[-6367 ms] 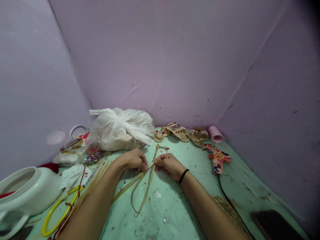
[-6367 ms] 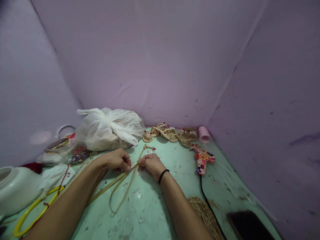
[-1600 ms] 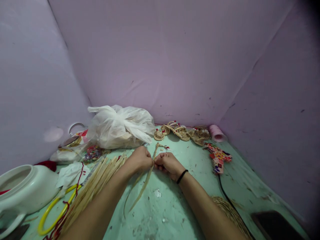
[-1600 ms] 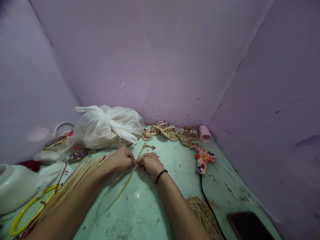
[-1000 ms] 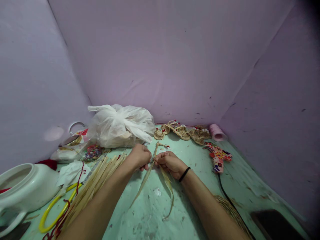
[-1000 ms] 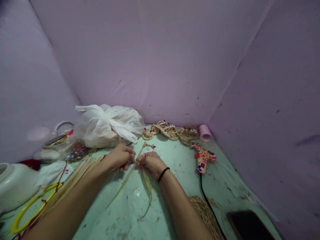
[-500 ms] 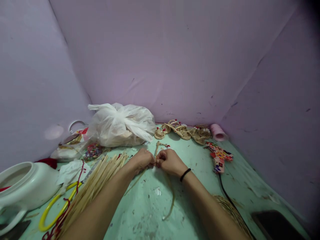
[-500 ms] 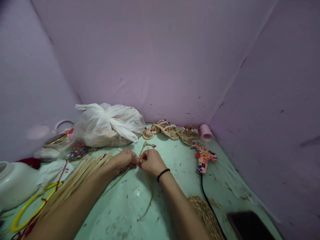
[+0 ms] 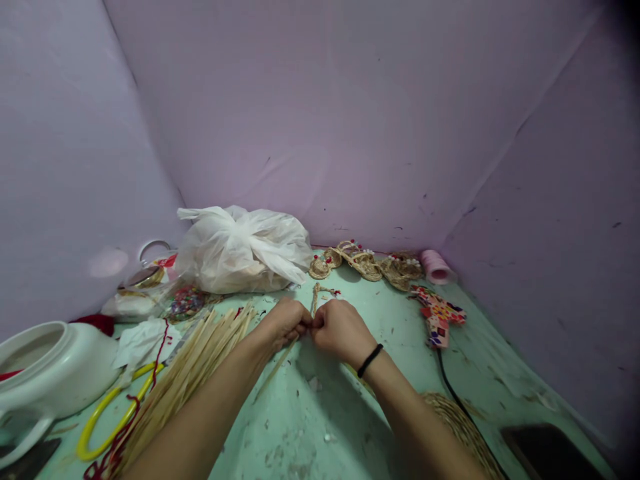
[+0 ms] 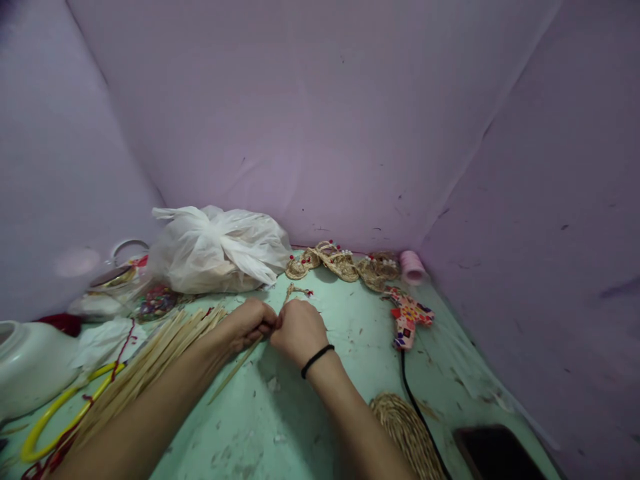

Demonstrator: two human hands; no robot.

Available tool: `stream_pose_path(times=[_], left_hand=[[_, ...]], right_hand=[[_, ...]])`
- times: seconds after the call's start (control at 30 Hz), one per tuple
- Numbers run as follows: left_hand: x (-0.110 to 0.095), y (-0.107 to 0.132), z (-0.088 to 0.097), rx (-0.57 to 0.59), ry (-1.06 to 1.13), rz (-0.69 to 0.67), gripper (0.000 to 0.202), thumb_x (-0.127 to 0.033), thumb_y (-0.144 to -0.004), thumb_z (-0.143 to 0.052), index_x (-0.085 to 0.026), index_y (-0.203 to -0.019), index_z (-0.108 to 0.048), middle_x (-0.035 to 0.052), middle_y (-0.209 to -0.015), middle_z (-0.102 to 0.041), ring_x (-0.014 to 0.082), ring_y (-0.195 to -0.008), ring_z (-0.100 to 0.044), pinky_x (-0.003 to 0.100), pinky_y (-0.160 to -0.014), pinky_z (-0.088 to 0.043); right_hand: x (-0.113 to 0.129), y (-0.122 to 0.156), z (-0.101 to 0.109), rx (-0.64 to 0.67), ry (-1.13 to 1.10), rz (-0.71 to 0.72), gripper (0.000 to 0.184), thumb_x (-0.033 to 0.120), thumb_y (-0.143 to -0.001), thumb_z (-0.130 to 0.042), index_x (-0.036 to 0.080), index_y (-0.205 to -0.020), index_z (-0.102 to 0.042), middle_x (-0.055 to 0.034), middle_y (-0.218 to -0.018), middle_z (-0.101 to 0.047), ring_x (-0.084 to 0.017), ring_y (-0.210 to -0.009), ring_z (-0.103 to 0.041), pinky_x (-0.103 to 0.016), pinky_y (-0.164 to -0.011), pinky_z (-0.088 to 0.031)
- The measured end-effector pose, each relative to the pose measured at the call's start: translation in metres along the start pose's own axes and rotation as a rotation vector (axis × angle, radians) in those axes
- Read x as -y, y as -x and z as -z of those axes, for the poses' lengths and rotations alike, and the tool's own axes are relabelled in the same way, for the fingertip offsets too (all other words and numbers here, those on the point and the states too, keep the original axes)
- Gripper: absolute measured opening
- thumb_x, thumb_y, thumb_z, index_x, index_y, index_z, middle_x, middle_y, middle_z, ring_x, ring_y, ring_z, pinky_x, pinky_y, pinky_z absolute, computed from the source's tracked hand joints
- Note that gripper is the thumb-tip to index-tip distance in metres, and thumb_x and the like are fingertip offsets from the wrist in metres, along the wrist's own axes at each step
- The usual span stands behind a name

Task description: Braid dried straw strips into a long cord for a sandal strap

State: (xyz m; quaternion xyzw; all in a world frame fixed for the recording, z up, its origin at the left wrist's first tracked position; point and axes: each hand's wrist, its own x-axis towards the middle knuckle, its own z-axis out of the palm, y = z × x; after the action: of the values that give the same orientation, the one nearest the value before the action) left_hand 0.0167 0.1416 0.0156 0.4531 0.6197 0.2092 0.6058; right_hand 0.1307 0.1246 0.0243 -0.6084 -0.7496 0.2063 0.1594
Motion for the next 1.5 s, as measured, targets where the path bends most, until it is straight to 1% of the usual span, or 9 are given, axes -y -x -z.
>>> stream_pose_path(times=[0.13, 0.3, 0.47, 0.67, 0.83, 1.17, 1.33, 1.4, 1.5], left_hand=[[0.003, -0.004, 0.010, 0.082, -0.028, -0.103, 0.016, -0.016, -0.049, -0.051, -0.016, -0.044, -0.036, -0.0086, -0.032, -0.026, 0.0017, -0.029, -0.016, 0.020, -0.034, -0.005], [0.005, -0.008, 0.022, 0.179, -0.113, -0.075, 0.010, -0.024, -0.050, -0.053, -0.016, -0.052, -0.048, -0.0085, -0.034, -0.031, 0.0029, -0.027, -0.018, 0.020, -0.032, -0.006], [0.010, -0.013, 0.024, 0.191, -0.122, -0.097, 0.008, -0.023, -0.051, -0.051, -0.016, -0.053, -0.048, -0.0087, -0.035, -0.030, 0.0029, -0.028, -0.017, 0.020, -0.033, -0.006], [0.008, -0.010, 0.021, 0.157, -0.218, -0.131, 0.008, -0.021, -0.052, -0.052, -0.015, -0.049, -0.048, -0.0083, -0.035, -0.029, 0.0029, -0.029, -0.019, 0.020, -0.034, -0.008], [-0.003, 0.004, 0.024, 0.110, -0.347, -0.175, 0.010, -0.015, -0.052, -0.050, -0.013, -0.042, -0.049, -0.0048, -0.032, -0.036, 0.0041, -0.032, -0.024, 0.020, -0.035, -0.015], [-0.008, 0.006, 0.045, 0.090, -0.590, -0.168, 0.011, -0.018, -0.053, -0.054, -0.011, -0.055, -0.062, 0.0011, -0.045, -0.053, 0.0102, -0.046, -0.044, 0.021, -0.046, -0.032], [-0.028, 0.038, 0.077, -0.248, -0.906, -0.230, 0.010, -0.018, -0.050, -0.057, -0.015, -0.056, -0.065, 0.0017, -0.053, -0.058, 0.0123, -0.052, -0.048, 0.021, -0.048, -0.030], [-0.034, 0.050, 0.092, -0.374, -1.007, -0.181, 0.008, -0.019, -0.050, -0.057, -0.016, -0.053, -0.064, 0.0025, -0.050, -0.057, 0.0131, -0.051, -0.048, 0.022, -0.048, -0.029], [-0.032, 0.054, 0.106, -0.354, -1.037, -0.052, 0.003, -0.020, -0.046, -0.060, -0.017, -0.046, -0.061, 0.0035, -0.046, -0.055, 0.0149, -0.048, -0.048, 0.024, -0.048, -0.030]], right_hand=[[-0.010, -0.005, 0.004, 0.096, -0.185, -0.018, 0.009, 0.016, -0.055, -0.058, 0.017, -0.047, -0.062, -0.0024, -0.046, -0.055, -0.011, -0.045, -0.045, -0.024, -0.046, -0.025], [-0.022, -0.016, 0.004, 0.017, -0.656, -0.310, 0.014, 0.018, -0.064, -0.052, 0.014, -0.052, -0.058, -0.0029, -0.050, -0.058, -0.010, -0.046, -0.050, -0.021, -0.046, -0.035], [-0.009, -0.011, -0.006, 0.315, -0.954, -0.431, 0.015, 0.009, -0.061, -0.045, 0.013, -0.049, -0.054, -0.0011, -0.045, -0.055, -0.010, -0.041, -0.050, -0.022, -0.044, -0.039], [-0.011, -0.012, -0.014, 0.188, -0.714, -0.369, 0.016, 0.008, -0.054, -0.047, 0.013, -0.039, -0.052, 0.0054, -0.030, -0.037, -0.003, -0.031, -0.025, -0.019, -0.034, -0.015], [-0.016, -0.013, -0.019, 0.191, -0.708, -0.326, 0.015, 0.012, -0.054, -0.047, 0.015, -0.039, -0.047, 0.0077, -0.030, -0.029, -0.003, -0.031, -0.020, -0.021, -0.036, -0.012], [-0.020, -0.010, -0.028, 0.193, -0.806, -0.262, 0.013, 0.018, -0.055, -0.049, 0.015, -0.044, -0.045, 0.0078, -0.035, -0.033, -0.003, -0.034, -0.021, -0.021, -0.038, -0.012], [-0.021, -0.009, -0.034, 0.113, -0.783, -0.281, 0.009, 0.018, -0.055, -0.051, 0.014, -0.046, -0.050, 0.0060, -0.038, -0.040, -0.004, -0.037, -0.026, -0.020, -0.039, -0.017], [-0.020, -0.009, -0.033, 0.121, -0.779, -0.274, 0.010, 0.017, -0.055, -0.051, 0.014, -0.046, -0.051, 0.0058, -0.038, -0.040, -0.004, -0.037, -0.027, -0.020, -0.039, -0.018], [-0.019, -0.011, -0.029, 0.162, -0.757, -0.289, 0.010, 0.017, -0.055, -0.050, 0.014, -0.044, -0.050, 0.0063, -0.035, -0.037, -0.004, -0.034, -0.024, -0.021, -0.037, -0.014]])
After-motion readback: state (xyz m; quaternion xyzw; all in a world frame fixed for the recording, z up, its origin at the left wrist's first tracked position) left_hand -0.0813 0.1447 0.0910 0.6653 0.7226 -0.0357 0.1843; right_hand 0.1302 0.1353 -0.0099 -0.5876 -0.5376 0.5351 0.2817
